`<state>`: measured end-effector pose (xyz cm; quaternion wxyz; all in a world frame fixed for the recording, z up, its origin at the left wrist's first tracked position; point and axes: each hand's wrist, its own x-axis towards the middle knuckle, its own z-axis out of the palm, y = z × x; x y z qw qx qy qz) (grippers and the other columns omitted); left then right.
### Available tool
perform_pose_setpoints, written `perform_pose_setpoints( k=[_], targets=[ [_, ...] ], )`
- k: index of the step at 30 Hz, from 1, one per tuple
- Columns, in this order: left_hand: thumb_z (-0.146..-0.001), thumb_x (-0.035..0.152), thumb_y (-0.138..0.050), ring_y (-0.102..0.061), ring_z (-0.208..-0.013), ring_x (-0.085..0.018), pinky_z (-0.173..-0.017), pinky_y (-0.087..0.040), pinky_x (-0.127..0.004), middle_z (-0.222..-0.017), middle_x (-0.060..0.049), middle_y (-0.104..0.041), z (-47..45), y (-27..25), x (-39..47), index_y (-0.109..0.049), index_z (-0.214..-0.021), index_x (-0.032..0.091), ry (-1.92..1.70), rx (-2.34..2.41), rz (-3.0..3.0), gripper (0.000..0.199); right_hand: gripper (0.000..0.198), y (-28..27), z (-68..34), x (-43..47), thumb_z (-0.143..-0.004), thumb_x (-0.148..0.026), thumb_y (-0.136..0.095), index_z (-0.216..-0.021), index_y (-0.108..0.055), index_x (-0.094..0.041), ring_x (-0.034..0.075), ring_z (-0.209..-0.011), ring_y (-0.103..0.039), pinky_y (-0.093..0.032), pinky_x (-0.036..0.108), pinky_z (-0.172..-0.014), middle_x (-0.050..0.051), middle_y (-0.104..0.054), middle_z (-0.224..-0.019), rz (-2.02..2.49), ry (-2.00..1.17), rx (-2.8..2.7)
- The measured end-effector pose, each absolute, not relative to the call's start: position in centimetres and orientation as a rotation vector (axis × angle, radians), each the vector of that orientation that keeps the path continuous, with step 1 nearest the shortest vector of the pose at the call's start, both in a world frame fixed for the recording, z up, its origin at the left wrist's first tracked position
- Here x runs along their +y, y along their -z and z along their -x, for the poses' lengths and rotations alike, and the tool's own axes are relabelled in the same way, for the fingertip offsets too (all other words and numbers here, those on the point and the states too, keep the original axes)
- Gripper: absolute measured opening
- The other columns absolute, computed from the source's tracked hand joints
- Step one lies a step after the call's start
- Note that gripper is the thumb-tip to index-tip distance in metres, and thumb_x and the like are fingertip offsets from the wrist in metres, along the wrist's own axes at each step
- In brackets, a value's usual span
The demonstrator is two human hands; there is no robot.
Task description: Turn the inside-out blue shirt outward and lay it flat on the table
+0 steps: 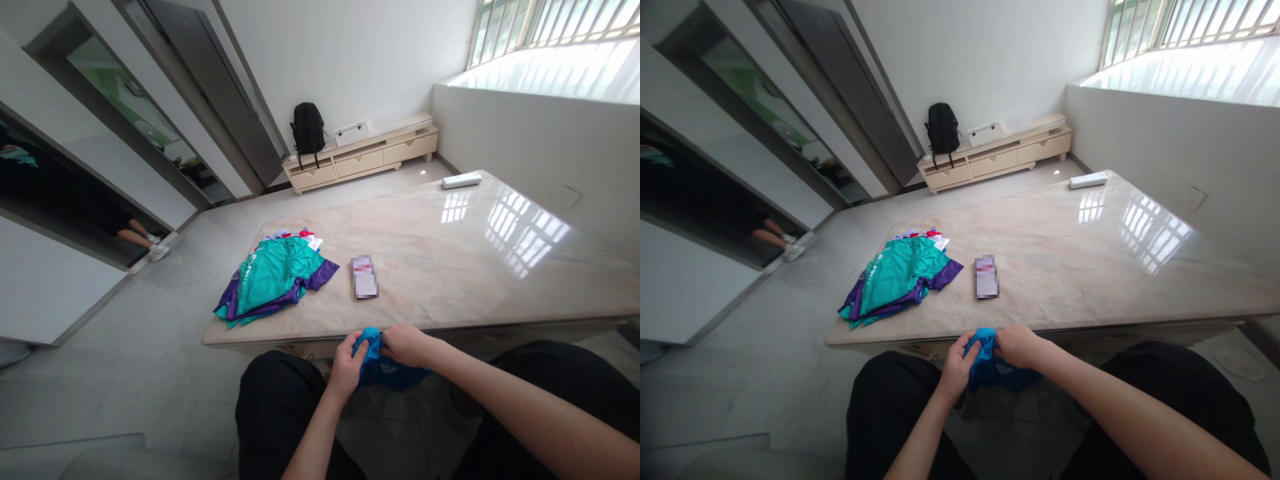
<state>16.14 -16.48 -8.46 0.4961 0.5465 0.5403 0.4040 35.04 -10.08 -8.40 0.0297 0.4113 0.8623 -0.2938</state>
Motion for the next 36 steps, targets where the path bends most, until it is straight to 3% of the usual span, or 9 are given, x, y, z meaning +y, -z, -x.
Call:
perform_pose_setpoints(
  k=[4, 6, 8, 12, 16, 25, 32, 36],
  targets=[
    [-0.091, 0.045, -0.065, -0.060, -0.089, -0.019, -0.084, -0.047, -0.028, -0.096, -0.006, -0.069, -16.5, 8.3, -16.6, -0.070, -0.103, 0.014, -0.842, 1.231, -1.372, 0.033, 0.028, 7.8, -35.4, -10.0, -0.085, -0.034, -0.064, -0.101, -0.076, -0.015, 0.032, -0.091, -0.072, -0.051, 0.035, -0.078, 0.017, -0.076, -0.098, -1.249, 0.905, 2.680],
    [-0.088, 0.044, -0.069, -0.059, -0.083, -0.017, -0.078, -0.046, -0.025, -0.092, -0.005, -0.068, -16.4, 8.0, -16.7, -0.070, -0.103, 0.014, -0.800, 1.210, -1.372, 0.033, 0.047, 7.3, -35.5, -10.0, -0.078, -0.032, -0.071, -0.123, -0.069, -0.018, 0.032, -0.100, -0.070, -0.051, 0.034, -0.081, 0.015, -0.073, -0.114, -1.202, 0.981, 2.763],
    [-0.087, 0.045, -0.070, -0.057, -0.076, -0.015, -0.071, -0.044, -0.023, -0.086, -0.003, -0.067, -16.1, 7.7, -16.8, -0.070, -0.100, 0.014, -0.785, 1.178, -1.350, 0.034, 0.058, 6.6, -35.5, -10.1, -0.075, -0.030, -0.073, -0.132, -0.062, -0.022, 0.027, -0.105, -0.068, -0.049, 0.030, -0.083, 0.012, -0.069, -0.123, -1.080, 1.140, 2.888],
    [-0.084, 0.048, -0.073, -0.054, -0.067, -0.013, -0.063, -0.041, -0.022, -0.075, -0.002, -0.065, -15.0, 7.1, -16.7, -0.072, -0.088, 0.012, -0.790, 1.204, -1.321, 0.036, 0.021, 5.4, -35.5, -10.1, -0.079, -0.033, -0.071, -0.096, -0.072, -0.021, 0.019, -0.077, -0.067, -0.040, 0.024, -0.063, 0.003, -0.073, -0.087, -0.939, 1.266, 2.908],
    [-0.083, 0.048, -0.075, -0.057, -0.068, -0.014, -0.065, -0.045, -0.022, -0.074, -0.003, -0.068, -13.8, 6.9, -16.3, -0.074, -0.085, 0.013, -0.889, 1.370, -1.409, 0.035, 0.029, 4.9, -36.0, -9.4, -0.083, -0.048, -0.069, -0.076, -0.071, -0.020, 0.017, -0.063, -0.062, -0.028, 0.026, -0.054, 0.003, -0.070, -0.069, -1.037, 1.095, 2.857],
    [-0.088, 0.051, -0.068, -0.071, -0.092, -0.022, -0.087, -0.054, -0.029, -0.096, -0.007, -0.077, -12.6, 7.2, -15.4, -0.075, -0.094, 0.017, -1.323, 1.740, -1.388, 0.035, 0.021, 4.0, -37.9, -7.8, -0.082, -0.038, -0.069, -0.085, -0.078, -0.020, 0.029, -0.080, -0.072, -0.036, 0.029, -0.060, 0.012, -0.077, -0.085, -1.309, 0.586, 2.727],
    [-0.091, 0.055, -0.060, -0.072, -0.097, -0.025, -0.090, -0.054, -0.032, -0.101, -0.009, -0.078, -11.3, 7.4, -15.0, -0.076, -0.096, 0.019, -1.418, 1.950, -1.442, 0.040, 0.020, 2.0, -40.5, -5.4, -0.086, -0.042, -0.068, -0.084, -0.074, -0.024, 0.029, -0.086, -0.071, -0.038, 0.028, -0.063, 0.009, -0.076, -0.086, -1.514, 0.602, 2.705],
    [-0.092, 0.058, -0.058, -0.071, -0.099, -0.027, -0.091, -0.054, -0.034, -0.102, -0.010, -0.077, -10.9, 8.1, -14.5, -0.075, -0.098, 0.019, -1.394, 1.997, -1.378, 0.043, 0.017, 1.4, -41.5, -4.7, -0.090, -0.038, -0.063, -0.095, -0.075, -0.026, 0.027, -0.088, -0.070, -0.040, 0.028, -0.068, 0.007, -0.077, -0.090, -1.504, 0.753, 2.768]
  ],
)
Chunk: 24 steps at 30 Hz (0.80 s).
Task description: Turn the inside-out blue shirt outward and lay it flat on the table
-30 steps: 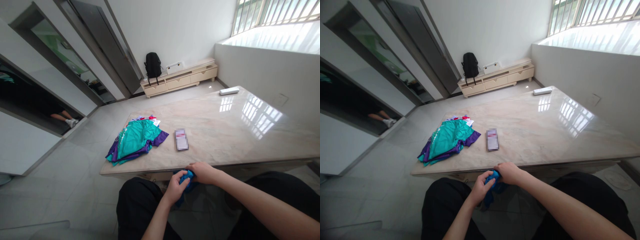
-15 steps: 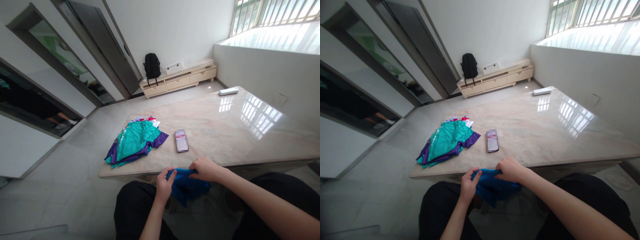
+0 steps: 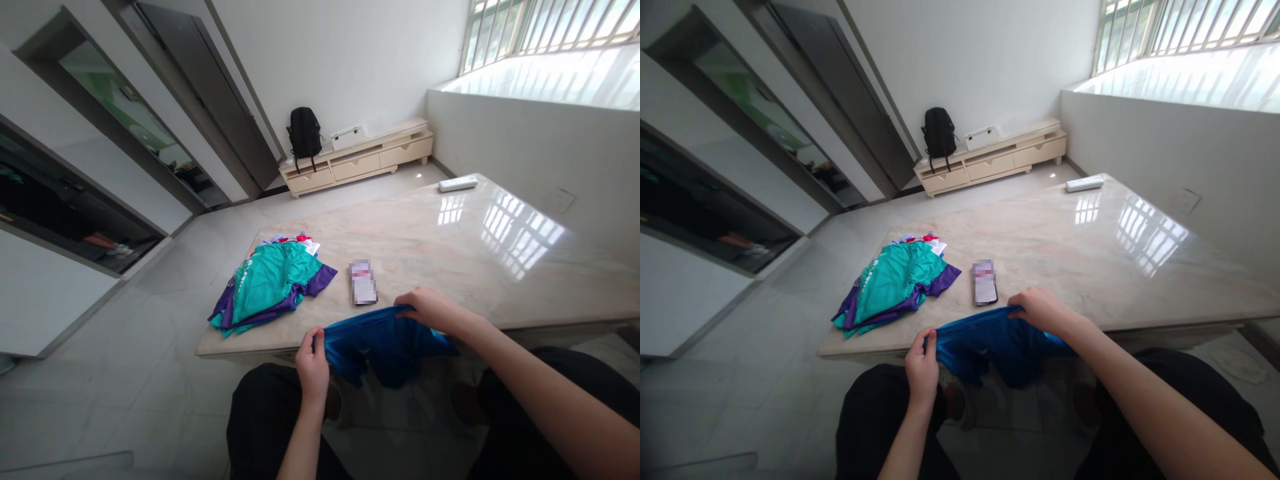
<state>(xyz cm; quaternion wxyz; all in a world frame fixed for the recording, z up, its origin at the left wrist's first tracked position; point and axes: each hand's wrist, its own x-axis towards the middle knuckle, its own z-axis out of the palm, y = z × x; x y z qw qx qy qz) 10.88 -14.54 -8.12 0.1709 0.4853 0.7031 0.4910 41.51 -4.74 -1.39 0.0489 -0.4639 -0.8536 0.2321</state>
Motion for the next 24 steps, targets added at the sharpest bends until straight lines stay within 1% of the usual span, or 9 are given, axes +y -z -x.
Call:
perform_pose_setpoints(
  k=[4, 7, 9, 11, 13, 15, 17, 19, 24],
  targets=[
    [-0.092, 0.057, -0.057, -0.070, -0.095, -0.025, -0.086, -0.053, -0.033, -0.099, -0.010, -0.074, -10.6, 8.6, -14.1, -0.074, -0.094, 0.019, -1.389, 1.976, -1.429, 0.042, 0.022, 1.5, -42.0, -4.6, -0.093, -0.041, -0.059, -0.099, -0.075, -0.027, 0.024, -0.086, -0.069, -0.042, 0.027, -0.071, 0.005, -0.077, -0.092, 1.341, -0.806, -2.538],
    [-0.093, 0.056, -0.057, -0.067, -0.099, -0.024, -0.084, -0.052, -0.031, -0.104, -0.011, -0.070, -10.8, 8.4, -13.9, -0.073, -0.086, 0.019, -1.394, 1.925, -1.579, 0.041, 0.027, 1.8, -42.2, -4.4, -0.096, -0.043, -0.054, -0.103, -0.075, -0.027, 0.024, -0.089, -0.069, -0.042, 0.027, -0.073, 0.005, -0.077, -0.096, 1.328, -0.831, -2.517],
    [-0.093, 0.057, -0.056, -0.066, -0.098, -0.024, -0.084, -0.051, -0.031, -0.102, -0.011, -0.070, -10.9, 8.3, -14.0, -0.072, -0.084, 0.019, -1.353, 1.917, -1.608, 0.042, 0.030, 1.9, -42.5, -4.2, -0.098, -0.043, -0.050, -0.104, -0.074, -0.027, 0.024, -0.091, -0.069, -0.043, 0.027, -0.074, 0.006, -0.076, -0.097, 1.348, -0.826, -2.501],
    [-0.093, 0.058, -0.055, -0.066, -0.086, -0.022, -0.080, -0.051, -0.030, -0.090, -0.008, -0.071, -11.1, 8.1, -14.1, -0.071, -0.085, 0.018, -1.265, 1.915, -1.573, 0.044, 0.033, 2.0, -42.9, -3.9, -0.099, -0.043, -0.047, -0.103, -0.074, -0.026, 0.025, -0.090, -0.068, -0.043, 0.028, -0.074, 0.008, -0.075, -0.097, 1.395, -0.795, -2.488],
    [-0.094, 0.058, -0.054, -0.063, -0.073, -0.019, -0.072, -0.049, -0.027, -0.077, -0.004, -0.069, -11.3, 8.1, -14.3, -0.070, -0.087, 0.017, -1.188, 1.912, -1.536, 0.045, 0.033, 2.0, -43.3, -3.7, -0.098, -0.042, -0.047, -0.103, -0.075, -0.025, 0.025, -0.089, -0.067, -0.043, 0.029, -0.074, 0.009, -0.073, -0.097, 1.445, -0.757, -2.473],
    [-0.094, 0.057, -0.055, -0.062, -0.070, -0.018, -0.068, -0.048, -0.025, -0.075, -0.003, -0.069, -11.5, 8.1, -14.6, -0.071, -0.091, 0.017, -1.167, 1.899, -1.542, 0.043, 0.028, 1.9, -43.7, -3.5, -0.095, -0.039, -0.051, -0.101, -0.076, -0.025, 0.025, -0.090, -0.066, -0.043, 0.030, -0.076, 0.009, -0.073, -0.100, 1.451, -0.755, -2.453],
    [-0.095, 0.055, -0.055, -0.064, -0.074, -0.019, -0.070, -0.049, -0.026, -0.082, -0.004, -0.071, -11.6, 8.1, -14.7, -0.071, -0.095, 0.017, -1.189, 1.877, -1.571, 0.041, 0.022, 1.9, -43.9, -3.4, -0.092, -0.035, -0.057, -0.096, -0.076, -0.024, 0.024, -0.090, -0.066, -0.043, 0.029, -0.074, 0.007, -0.074, -0.101, 1.446, -0.787, -2.433],
    [-0.096, 0.053, -0.055, -0.066, -0.080, -0.020, -0.075, -0.050, -0.027, -0.088, -0.006, -0.073, -11.7, 8.1, -14.9, -0.070, -0.098, 0.018, -1.214, 1.871, -1.597, 0.038, 0.019, 1.8, -43.9, -3.4, -0.088, -0.034, -0.060, -0.093, -0.074, -0.022, 0.023, -0.085, -0.065, -0.042, 0.028, -0.071, 0.007, -0.074, -0.098, 1.469, -0.831, -2.415],
    [-0.099, 0.046, -0.053, -0.068, -0.089, -0.021, -0.085, -0.050, -0.029, -0.094, -0.006, -0.073, -11.8, 8.0, -15.0, -0.069, -0.098, 0.020, -1.255, 1.899, -1.690, 0.031, 0.014, 2.3, -43.8, -3.5, -0.080, -0.032, -0.069, -0.087, -0.068, -0.019, 0.020, -0.081, -0.061, -0.042, 0.027, -0.069, 0.005, -0.070, -0.089, 1.352, -0.904, -2.359]
  ],
)
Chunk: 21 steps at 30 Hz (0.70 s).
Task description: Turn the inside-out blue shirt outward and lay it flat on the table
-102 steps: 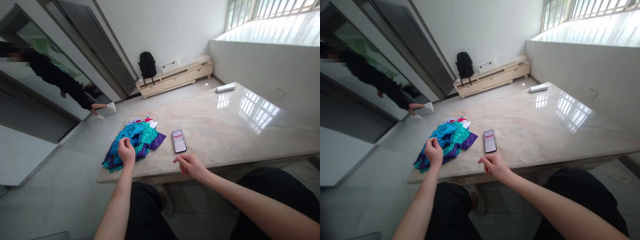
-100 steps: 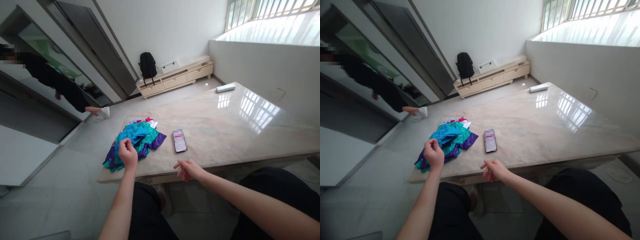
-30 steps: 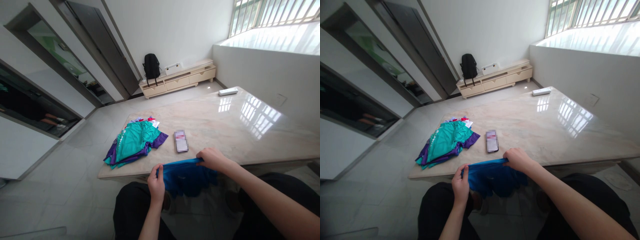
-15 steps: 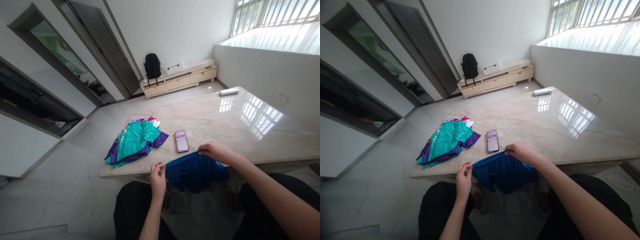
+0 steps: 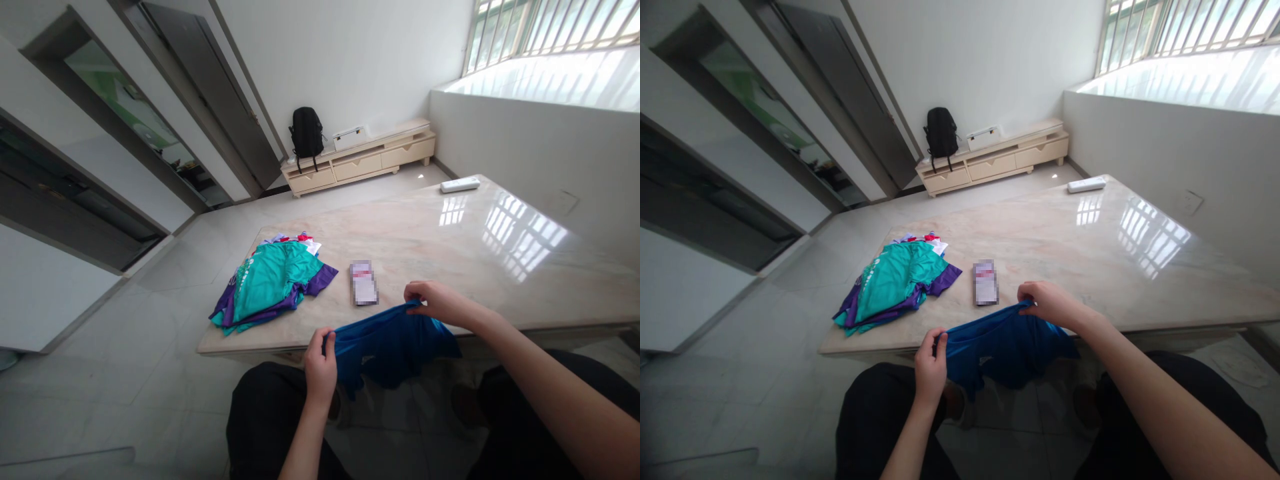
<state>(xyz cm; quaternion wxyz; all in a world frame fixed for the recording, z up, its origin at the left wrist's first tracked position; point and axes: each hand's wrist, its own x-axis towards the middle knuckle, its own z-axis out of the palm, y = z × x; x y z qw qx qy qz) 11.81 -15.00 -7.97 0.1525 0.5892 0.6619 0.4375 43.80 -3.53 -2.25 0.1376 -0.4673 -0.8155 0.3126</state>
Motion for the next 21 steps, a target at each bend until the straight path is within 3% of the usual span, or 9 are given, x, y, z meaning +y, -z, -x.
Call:
perform_pose_setpoints(
  k=[6, 14, 21],
  targets=[
    [-0.098, 0.043, -0.055, -0.068, -0.090, -0.021, -0.087, -0.051, -0.029, -0.095, -0.007, -0.073, -11.8, 8.1, -15.0, -0.070, -0.096, 0.020, -1.330, 1.897, -1.705, 0.028, 0.018, 2.5, -43.7, -3.6, -0.078, -0.033, -0.068, -0.089, -0.069, -0.019, 0.017, -0.073, -0.057, -0.043, 0.027, -0.067, 0.003, -0.065, -0.079, 1.280, -1.042, -2.300],
    [-0.093, 0.054, -0.058, -0.069, -0.086, -0.021, -0.081, -0.053, -0.029, -0.090, -0.007, -0.074, -12.3, 8.4, -15.1, -0.069, -0.096, 0.018, -1.420, 1.943, -1.362, 0.038, 0.027, 2.1, -44.0, -3.6, -0.079, -0.040, -0.068, -0.094, -0.072, -0.018, 0.021, -0.082, -0.064, -0.046, 0.027, -0.068, 0.006, -0.070, -0.088, 1.212, -1.267, -2.248],
    [-0.095, 0.052, -0.056, -0.069, -0.090, -0.022, -0.080, -0.053, -0.027, -0.094, -0.007, -0.073, -13.2, 8.2, -15.6, -0.068, -0.099, 0.018, -1.347, 1.901, -1.402, 0.037, 0.021, 1.9, -43.9, -3.3, -0.075, -0.038, -0.073, -0.083, -0.067, -0.019, 0.019, -0.077, -0.062, -0.043, 0.028, -0.068, 0.002, -0.069, -0.081, 1.308, -1.091, -2.237]
  ],
)
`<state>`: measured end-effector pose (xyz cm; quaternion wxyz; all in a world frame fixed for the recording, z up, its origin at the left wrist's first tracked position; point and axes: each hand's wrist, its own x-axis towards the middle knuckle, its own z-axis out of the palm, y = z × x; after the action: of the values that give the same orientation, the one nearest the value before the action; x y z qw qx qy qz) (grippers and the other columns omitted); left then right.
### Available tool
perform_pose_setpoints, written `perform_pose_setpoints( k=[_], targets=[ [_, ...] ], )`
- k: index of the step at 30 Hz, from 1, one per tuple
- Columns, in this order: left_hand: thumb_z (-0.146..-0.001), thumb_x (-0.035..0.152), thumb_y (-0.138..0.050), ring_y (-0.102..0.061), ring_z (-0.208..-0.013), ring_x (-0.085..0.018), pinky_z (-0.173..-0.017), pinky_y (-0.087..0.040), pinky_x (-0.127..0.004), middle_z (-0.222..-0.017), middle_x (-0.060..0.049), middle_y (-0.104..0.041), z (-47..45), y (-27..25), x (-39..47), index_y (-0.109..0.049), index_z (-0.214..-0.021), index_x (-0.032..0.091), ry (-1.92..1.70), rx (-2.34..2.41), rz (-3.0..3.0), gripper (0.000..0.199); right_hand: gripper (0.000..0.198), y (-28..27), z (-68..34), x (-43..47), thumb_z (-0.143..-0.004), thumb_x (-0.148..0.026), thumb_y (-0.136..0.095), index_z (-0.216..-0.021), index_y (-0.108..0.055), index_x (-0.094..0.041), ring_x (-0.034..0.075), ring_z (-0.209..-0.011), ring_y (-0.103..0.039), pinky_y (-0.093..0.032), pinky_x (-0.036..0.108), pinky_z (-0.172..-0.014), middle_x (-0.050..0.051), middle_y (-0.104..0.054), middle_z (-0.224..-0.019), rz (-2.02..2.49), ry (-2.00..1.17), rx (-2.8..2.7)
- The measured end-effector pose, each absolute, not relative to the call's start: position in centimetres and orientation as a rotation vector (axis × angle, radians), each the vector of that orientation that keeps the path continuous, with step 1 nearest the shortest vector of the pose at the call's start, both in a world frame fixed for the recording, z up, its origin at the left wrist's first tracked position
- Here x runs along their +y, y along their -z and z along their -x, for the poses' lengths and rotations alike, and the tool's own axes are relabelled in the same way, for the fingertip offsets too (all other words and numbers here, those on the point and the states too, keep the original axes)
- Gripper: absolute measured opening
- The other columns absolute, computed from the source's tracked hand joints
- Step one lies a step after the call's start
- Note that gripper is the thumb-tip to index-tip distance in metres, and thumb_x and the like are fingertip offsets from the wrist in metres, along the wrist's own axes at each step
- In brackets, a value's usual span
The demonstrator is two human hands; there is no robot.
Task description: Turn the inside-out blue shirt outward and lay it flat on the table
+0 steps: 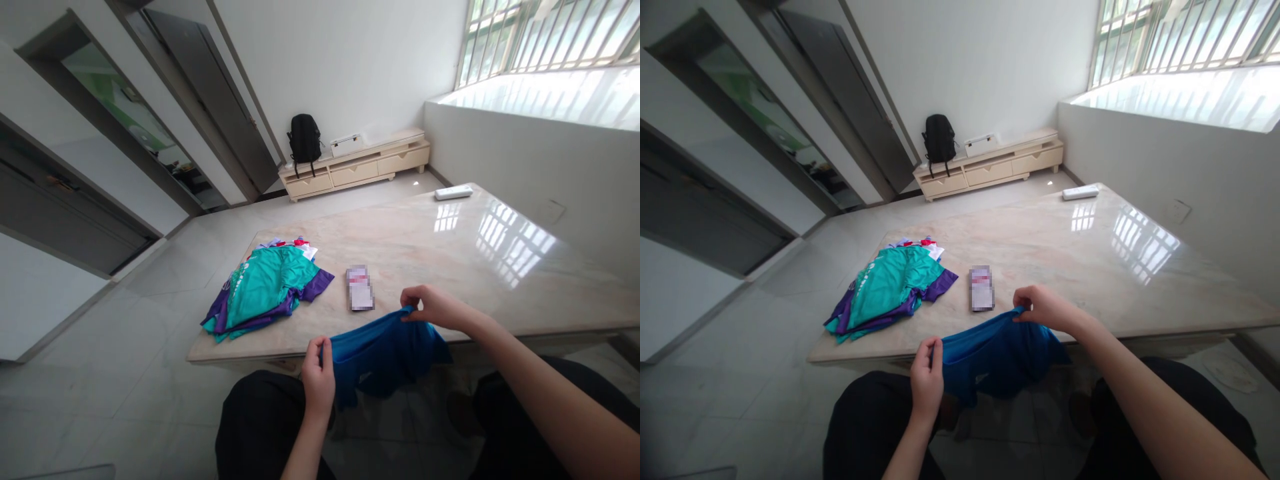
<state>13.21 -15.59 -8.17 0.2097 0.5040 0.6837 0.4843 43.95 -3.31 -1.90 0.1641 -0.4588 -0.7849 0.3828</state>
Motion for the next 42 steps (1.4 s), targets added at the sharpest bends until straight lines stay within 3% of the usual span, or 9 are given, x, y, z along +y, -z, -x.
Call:
perform_pose_setpoints(
  k=[4, 9, 13, 18, 28, 34, 42],
  targets=[
    [-0.091, 0.050, -0.064, -0.069, -0.097, -0.024, -0.087, -0.053, -0.030, -0.099, -0.009, -0.073, -12.9, 8.3, -15.7, -0.070, -0.104, 0.019, -1.251, 1.729, -1.550, 0.034, 0.025, 2.1, -44.0, -3.1, -0.075, -0.042, -0.074, -0.085, -0.067, -0.020, 0.019, -0.076, -0.061, -0.041, 0.028, -0.065, 0.002, -0.070, -0.083, 1.436, -0.925, -2.261],
    [-0.063, 0.046, -0.090, -0.070, -0.104, -0.027, -0.092, -0.056, -0.035, -0.109, -0.010, -0.074, -11.5, 7.8, -15.3, -0.069, -0.116, 0.020, -1.066, 1.419, -1.460, 0.063, 0.031, 2.6, -44.9, -2.6, -0.079, -0.047, -0.071, -0.093, -0.073, -0.019, 0.020, -0.074, -0.062, -0.042, 0.029, -0.066, 0.004, -0.071, -0.082, 1.427, -0.952, -2.256],
    [-0.065, 0.046, -0.087, -0.071, -0.084, -0.023, -0.080, -0.058, -0.033, -0.086, -0.006, -0.075, -10.5, 7.7, -14.7, -0.073, -0.093, 0.017, -1.083, 1.549, -1.382, 0.043, 0.036, 2.9, -45.6, -2.1, -0.079, -0.051, -0.070, -0.091, -0.075, -0.017, 0.020, -0.077, -0.061, -0.045, 0.030, -0.070, 0.005, -0.071, -0.083, 1.327, -1.072, -2.234],
    [-0.066, 0.054, -0.083, -0.065, -0.065, -0.019, -0.062, -0.052, -0.027, -0.068, -0.003, -0.071, -10.0, 8.1, -14.3, -0.074, -0.081, 0.015, -1.183, 1.741, -1.273, 0.042, 0.035, 2.8, -45.8, -1.9, -0.080, -0.048, -0.070, -0.093, -0.078, -0.017, 0.020, -0.080, -0.063, -0.047, 0.029, -0.072, 0.007, -0.072, -0.091, 1.223, -1.191, -2.174],
    [-0.092, 0.047, -0.061, -0.068, -0.072, -0.020, -0.070, -0.051, -0.027, -0.080, -0.004, -0.075, -10.2, 8.3, -14.9, -0.075, -0.093, 0.020, -1.125, 1.885, -1.686, 0.030, 0.033, 2.3, -45.3, -2.2, -0.081, -0.049, -0.068, -0.093, -0.079, -0.019, 0.018, -0.071, -0.062, -0.045, 0.028, -0.065, 0.003, -0.071, -0.075, 1.340, -1.091, -2.156],
    [-0.095, 0.037, -0.056, -0.068, -0.093, -0.023, -0.086, -0.053, -0.032, -0.094, -0.008, -0.072, -11.2, 7.5, -14.9, -0.072, -0.089, 0.021, -1.260, 1.774, -1.813, 0.024, 0.021, 2.4, -45.3, -2.3, -0.078, -0.024, -0.062, -0.092, -0.077, -0.018, 0.020, -0.082, -0.068, -0.051, 0.028, -0.076, 0.004, -0.075, -0.087, 1.297, -1.143, -2.119],
    [-0.092, 0.044, -0.062, -0.070, -0.088, -0.022, -0.083, -0.055, -0.031, -0.093, -0.008, -0.075, -11.2, 8.3, -14.8, -0.074, -0.092, 0.018, -1.515, 1.886, -1.464, 0.029, 0.016, 2.5, -43.1, -3.6, -0.086, -0.025, -0.058, -0.093, -0.071, -0.020, 0.017, -0.079, -0.066, -0.052, 0.027, -0.070, 0.004, -0.073, -0.090, 1.180, -0.927, -2.062]
  ],
)
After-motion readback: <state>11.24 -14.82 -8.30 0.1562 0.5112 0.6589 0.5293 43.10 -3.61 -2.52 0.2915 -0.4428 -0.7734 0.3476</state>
